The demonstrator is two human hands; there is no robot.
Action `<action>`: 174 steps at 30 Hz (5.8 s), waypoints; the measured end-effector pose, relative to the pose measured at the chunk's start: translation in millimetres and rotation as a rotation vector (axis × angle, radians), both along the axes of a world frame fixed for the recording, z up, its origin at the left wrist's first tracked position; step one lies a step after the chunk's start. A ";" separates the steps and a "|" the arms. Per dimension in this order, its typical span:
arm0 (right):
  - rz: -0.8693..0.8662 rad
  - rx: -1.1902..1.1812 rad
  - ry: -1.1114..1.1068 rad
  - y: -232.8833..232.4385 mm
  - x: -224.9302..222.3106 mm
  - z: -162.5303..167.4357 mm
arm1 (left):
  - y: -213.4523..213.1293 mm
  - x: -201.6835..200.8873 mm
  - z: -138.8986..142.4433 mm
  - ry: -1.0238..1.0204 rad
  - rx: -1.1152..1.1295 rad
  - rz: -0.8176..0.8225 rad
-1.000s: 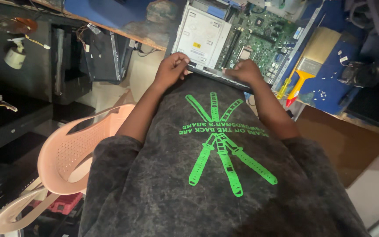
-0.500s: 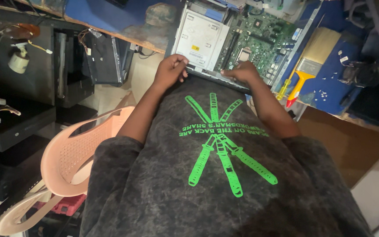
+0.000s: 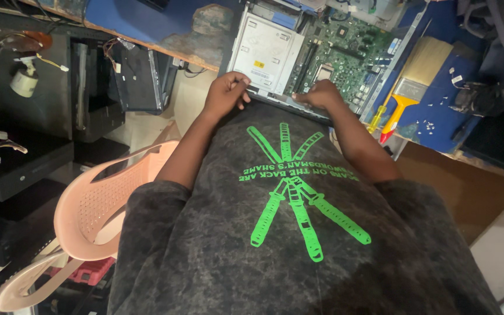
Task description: The person removes a RAM module from a desktop motherboard, cleans the module's contacts with a paintbrush, and reinstalls it. They then handle the power supply unit, using a screwdriver to adjust screws on its casing.
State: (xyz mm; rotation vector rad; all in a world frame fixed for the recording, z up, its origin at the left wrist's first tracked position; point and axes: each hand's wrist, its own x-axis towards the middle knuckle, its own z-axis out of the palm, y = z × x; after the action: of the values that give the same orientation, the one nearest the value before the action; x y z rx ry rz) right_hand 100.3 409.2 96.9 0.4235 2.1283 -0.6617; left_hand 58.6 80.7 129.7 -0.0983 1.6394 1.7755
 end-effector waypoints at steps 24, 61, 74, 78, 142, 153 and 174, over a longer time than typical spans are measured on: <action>-0.117 0.012 0.084 -3.0 18.9 6.1 | 0.7 -3.7 -3.8 -0.004 0.002 -0.008; -0.275 0.206 0.189 -54.8 -6.5 56.0 | -47.4 -34.2 -9.4 -0.078 0.159 -0.427; -0.323 0.380 0.195 -88.4 -13.2 88.0 | -66.7 -42.9 -6.6 0.042 0.190 -0.581; -0.036 0.263 0.817 -94.1 -7.4 87.0 | -71.9 -44.7 -4.1 0.034 0.168 -0.553; 0.145 0.345 0.112 -64.8 -30.5 96.9 | -72.7 -46.2 -23.3 -0.040 0.179 -0.547; -0.105 0.091 0.698 -18.3 6.2 58.6 | -56.9 -18.9 3.0 0.072 0.167 -0.291; -0.008 0.030 0.762 65.0 -64.5 24.2 | 121.6 15.2 37.6 1.195 -0.833 -0.439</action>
State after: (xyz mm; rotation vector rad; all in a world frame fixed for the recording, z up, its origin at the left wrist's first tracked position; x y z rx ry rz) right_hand 35.9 474.2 121.2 0.2056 2.8525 -0.8938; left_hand 73.8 202.3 167.3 1.0361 2.8198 0.6403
